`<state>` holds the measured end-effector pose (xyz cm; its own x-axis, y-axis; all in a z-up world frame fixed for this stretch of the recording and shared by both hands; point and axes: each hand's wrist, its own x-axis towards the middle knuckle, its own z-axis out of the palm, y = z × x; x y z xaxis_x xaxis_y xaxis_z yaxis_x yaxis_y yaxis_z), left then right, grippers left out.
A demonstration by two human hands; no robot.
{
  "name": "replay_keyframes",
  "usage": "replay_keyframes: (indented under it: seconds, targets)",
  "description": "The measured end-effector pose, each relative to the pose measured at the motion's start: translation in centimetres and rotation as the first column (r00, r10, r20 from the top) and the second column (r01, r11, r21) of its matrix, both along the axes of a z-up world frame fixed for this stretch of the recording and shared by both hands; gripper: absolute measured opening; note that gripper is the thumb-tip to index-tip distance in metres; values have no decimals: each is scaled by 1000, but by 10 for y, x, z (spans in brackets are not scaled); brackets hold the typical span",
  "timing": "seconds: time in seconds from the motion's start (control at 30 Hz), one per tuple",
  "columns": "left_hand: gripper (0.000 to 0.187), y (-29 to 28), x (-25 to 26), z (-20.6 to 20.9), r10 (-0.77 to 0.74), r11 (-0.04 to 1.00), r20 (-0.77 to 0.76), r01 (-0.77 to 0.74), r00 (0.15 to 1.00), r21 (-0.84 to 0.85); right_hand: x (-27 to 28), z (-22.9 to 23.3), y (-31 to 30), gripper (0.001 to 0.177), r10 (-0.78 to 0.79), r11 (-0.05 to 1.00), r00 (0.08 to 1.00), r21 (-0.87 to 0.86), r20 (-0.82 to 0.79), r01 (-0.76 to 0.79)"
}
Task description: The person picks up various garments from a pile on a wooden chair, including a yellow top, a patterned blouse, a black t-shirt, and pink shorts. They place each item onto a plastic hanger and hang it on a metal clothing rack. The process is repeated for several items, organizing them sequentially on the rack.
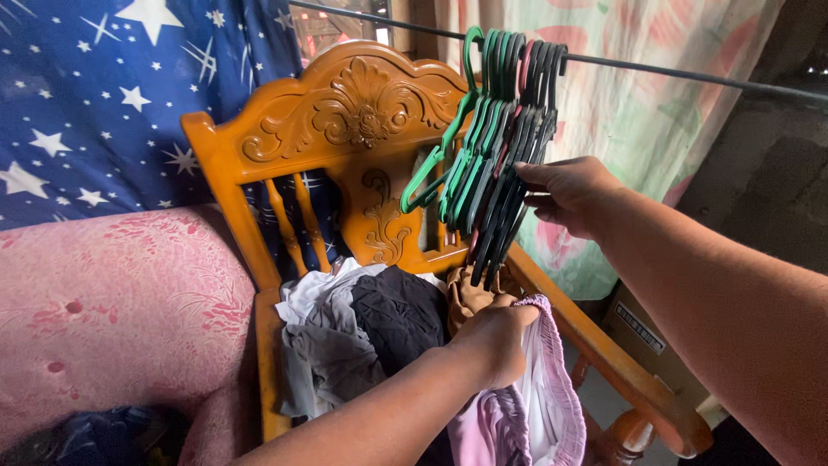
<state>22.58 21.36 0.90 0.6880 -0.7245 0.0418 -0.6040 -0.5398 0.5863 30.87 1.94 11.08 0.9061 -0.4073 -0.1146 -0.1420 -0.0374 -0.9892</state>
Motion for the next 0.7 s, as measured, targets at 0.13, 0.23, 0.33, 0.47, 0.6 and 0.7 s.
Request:
replay_keyframes:
  seconds: [0.13, 0.23, 0.33, 0.47, 0.6, 0.7]
  targets:
    - [62, 6, 10, -11, -10, 999, 13, 10, 1000, -39, 5, -4, -4, 19, -67, 995, 995, 78, 75, 61]
    - [60, 7, 16, -20, -15, 997, 33, 17, 999, -69, 1, -1, -12, 19, -155, 979, 981, 148, 116, 137]
    - [59, 4, 22, -25, -30, 994, 52, 35, 998, -107, -13, 8, -24, 20, -184, 969, 969, 194, 163, 151]
    - [57, -4, 25, -31, -59, 988, 50, 65, 997, -140, -48, 20, -35, 13, -241, 949, 948, 257, 209, 184]
    - [61, -16, 18, -36, -60, 971, 94, 80, 994, -227, -96, 34, -46, 11, -172, 969, 949, 218, 264, 115]
    - [62, -28, 18, -36, -44, 989, 30, 48, 999, -140, -141, 37, -52, 18, -162, 978, 960, 168, 230, 125]
